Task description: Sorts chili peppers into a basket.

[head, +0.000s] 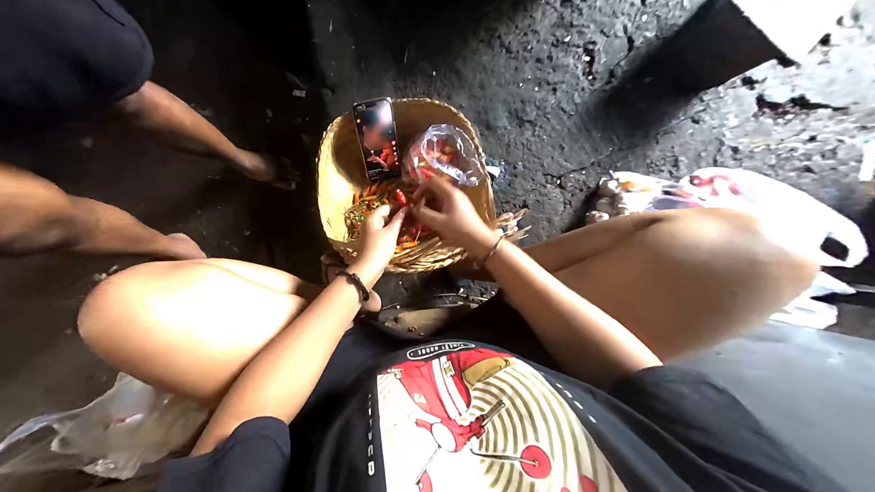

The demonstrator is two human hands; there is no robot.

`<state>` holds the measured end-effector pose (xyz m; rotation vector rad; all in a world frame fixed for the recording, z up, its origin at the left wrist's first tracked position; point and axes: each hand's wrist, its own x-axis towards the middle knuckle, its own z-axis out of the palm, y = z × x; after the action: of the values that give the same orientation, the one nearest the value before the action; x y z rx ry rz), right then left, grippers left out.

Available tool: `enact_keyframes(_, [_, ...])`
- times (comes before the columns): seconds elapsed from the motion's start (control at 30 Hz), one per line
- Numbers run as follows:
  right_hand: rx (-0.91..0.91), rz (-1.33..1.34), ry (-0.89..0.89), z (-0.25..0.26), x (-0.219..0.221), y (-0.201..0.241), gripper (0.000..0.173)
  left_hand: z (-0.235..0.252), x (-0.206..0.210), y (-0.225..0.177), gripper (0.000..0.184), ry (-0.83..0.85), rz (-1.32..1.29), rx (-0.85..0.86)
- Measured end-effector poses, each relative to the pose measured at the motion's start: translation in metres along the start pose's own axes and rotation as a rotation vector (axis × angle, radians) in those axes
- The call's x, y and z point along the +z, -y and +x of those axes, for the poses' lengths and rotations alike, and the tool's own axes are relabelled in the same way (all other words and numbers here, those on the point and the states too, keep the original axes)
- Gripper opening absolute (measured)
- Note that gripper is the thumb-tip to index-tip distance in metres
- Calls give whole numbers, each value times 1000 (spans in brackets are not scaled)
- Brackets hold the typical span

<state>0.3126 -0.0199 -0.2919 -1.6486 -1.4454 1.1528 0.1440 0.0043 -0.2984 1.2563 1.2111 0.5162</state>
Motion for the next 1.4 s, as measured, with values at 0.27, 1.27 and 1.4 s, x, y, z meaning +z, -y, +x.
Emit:
enact_keyframes(0.27, [0, 300, 17, 5, -10, 5, 23, -7, -13, -7, 23, 101, 239, 290])
enact_keyframes(1.27, [342, -810, 234, 21, 18, -50, 22, 13, -23, 11, 23, 143, 764, 331])
enact_keyframes(1.4, [399, -787, 254, 9, 7, -17, 13, 12, -22, 14, 28, 162, 716, 340])
